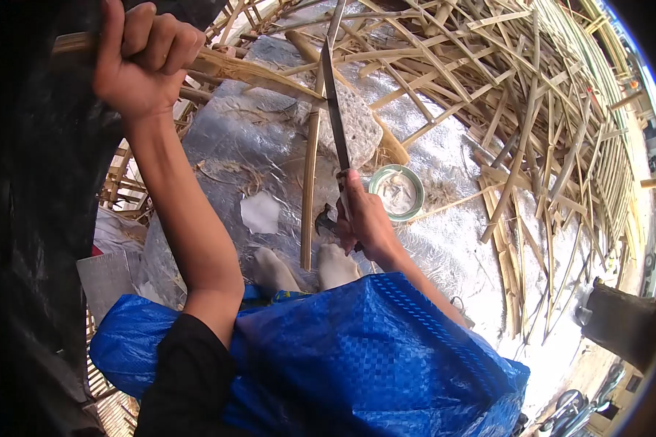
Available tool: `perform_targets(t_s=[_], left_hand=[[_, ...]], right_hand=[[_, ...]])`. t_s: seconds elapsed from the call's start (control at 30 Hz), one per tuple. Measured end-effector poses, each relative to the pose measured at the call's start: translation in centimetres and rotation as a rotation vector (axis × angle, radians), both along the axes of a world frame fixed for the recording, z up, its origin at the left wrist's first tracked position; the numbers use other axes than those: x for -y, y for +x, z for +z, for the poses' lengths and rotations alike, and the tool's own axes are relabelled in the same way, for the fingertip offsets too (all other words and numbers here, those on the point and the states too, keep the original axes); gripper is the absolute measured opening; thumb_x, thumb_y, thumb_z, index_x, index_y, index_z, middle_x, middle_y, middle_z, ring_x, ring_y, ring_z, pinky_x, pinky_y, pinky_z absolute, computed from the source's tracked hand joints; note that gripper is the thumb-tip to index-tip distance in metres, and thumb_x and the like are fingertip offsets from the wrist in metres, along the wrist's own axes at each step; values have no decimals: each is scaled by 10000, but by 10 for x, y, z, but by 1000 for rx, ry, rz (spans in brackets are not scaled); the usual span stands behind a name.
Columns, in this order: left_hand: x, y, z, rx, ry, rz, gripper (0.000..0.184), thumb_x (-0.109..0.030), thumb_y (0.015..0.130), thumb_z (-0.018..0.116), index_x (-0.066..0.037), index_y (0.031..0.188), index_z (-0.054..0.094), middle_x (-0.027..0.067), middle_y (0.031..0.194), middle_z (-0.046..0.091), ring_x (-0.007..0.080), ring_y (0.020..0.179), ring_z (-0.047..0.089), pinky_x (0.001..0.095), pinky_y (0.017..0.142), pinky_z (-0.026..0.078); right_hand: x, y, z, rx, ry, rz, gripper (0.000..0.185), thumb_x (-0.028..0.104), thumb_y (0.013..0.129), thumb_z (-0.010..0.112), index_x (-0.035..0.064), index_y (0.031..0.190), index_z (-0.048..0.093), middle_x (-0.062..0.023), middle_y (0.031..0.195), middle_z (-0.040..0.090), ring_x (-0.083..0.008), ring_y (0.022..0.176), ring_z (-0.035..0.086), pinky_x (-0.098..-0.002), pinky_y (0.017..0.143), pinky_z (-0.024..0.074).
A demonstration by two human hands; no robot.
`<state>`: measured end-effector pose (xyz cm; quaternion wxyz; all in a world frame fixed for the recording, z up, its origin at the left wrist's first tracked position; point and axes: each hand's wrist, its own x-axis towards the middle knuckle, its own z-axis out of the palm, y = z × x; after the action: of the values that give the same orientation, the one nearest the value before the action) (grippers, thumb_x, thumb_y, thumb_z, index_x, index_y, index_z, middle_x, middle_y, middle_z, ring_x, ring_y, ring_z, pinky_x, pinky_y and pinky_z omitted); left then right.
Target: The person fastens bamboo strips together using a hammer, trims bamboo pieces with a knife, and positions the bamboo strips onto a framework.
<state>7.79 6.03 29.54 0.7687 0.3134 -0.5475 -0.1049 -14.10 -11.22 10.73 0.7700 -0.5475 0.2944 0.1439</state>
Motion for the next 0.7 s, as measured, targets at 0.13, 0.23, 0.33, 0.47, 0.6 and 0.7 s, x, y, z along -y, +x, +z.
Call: perform_targets(t_s=[0.13, 0.23, 0.33, 0.47, 0.6, 0.7], left_hand=[[-8, 10, -9, -34, -12, -65, 566, -417, 1076, 240, -190, 558, 213, -57, 447, 106, 83, 333, 62, 270, 321, 89], [-6, 5, -6, 12, 27, -101, 580, -446, 1071, 227, -184, 554, 211, -55, 431, 120, 86, 333, 59, 272, 322, 90], [-6, 0, 1, 143, 64, -118, 591, -458, 1068, 208, -177, 549, 220, -47, 414, 144, 88, 333, 58, 274, 318, 94], [6, -14, -3, -26, -85, -154, 592, -448, 1070, 191, -169, 549, 230, -35, 407, 157, 90, 333, 57, 276, 316, 96], [20, 14, -12, 49, -355, -670, 582, -442, 1070, 197, -173, 555, 227, -32, 408, 161, 95, 333, 54, 291, 324, 86], [-19, 13, -7, 104, 16, -128, 577, -449, 1069, 197, -183, 557, 217, -30, 407, 167, 96, 333, 58, 288, 331, 72]], right_hand=[[9, 0, 29, 63, -84, 1, 701, 733, 934, 307, 92, 688, 451, 1, 466, 339, -121, 335, 328, -290, 327, 326], [13, -1, 52, 328, -111, 37, 737, 766, 915, 233, 93, 710, 453, -16, 436, 360, -124, 297, 344, -266, 299, 328], [2, 7, 51, 602, -99, -45, 746, 780, 898, 222, 91, 735, 456, -31, 442, 397, -128, 306, 368, -279, 313, 346], [-12, 22, 24, 156, -51, 150, 697, 729, 941, 280, 90, 703, 427, -16, 472, 351, -135, 347, 356, -289, 351, 345], [-1, 25, 8, 16, 92, 16, 694, 744, 925, 309, 108, 676, 428, 2, 462, 330, -125, 323, 329, -290, 318, 323], [9, 25, 20, 81, 173, 24, 694, 749, 920, 317, 115, 668, 448, 14, 436, 335, -107, 286, 335, -263, 283, 309]])
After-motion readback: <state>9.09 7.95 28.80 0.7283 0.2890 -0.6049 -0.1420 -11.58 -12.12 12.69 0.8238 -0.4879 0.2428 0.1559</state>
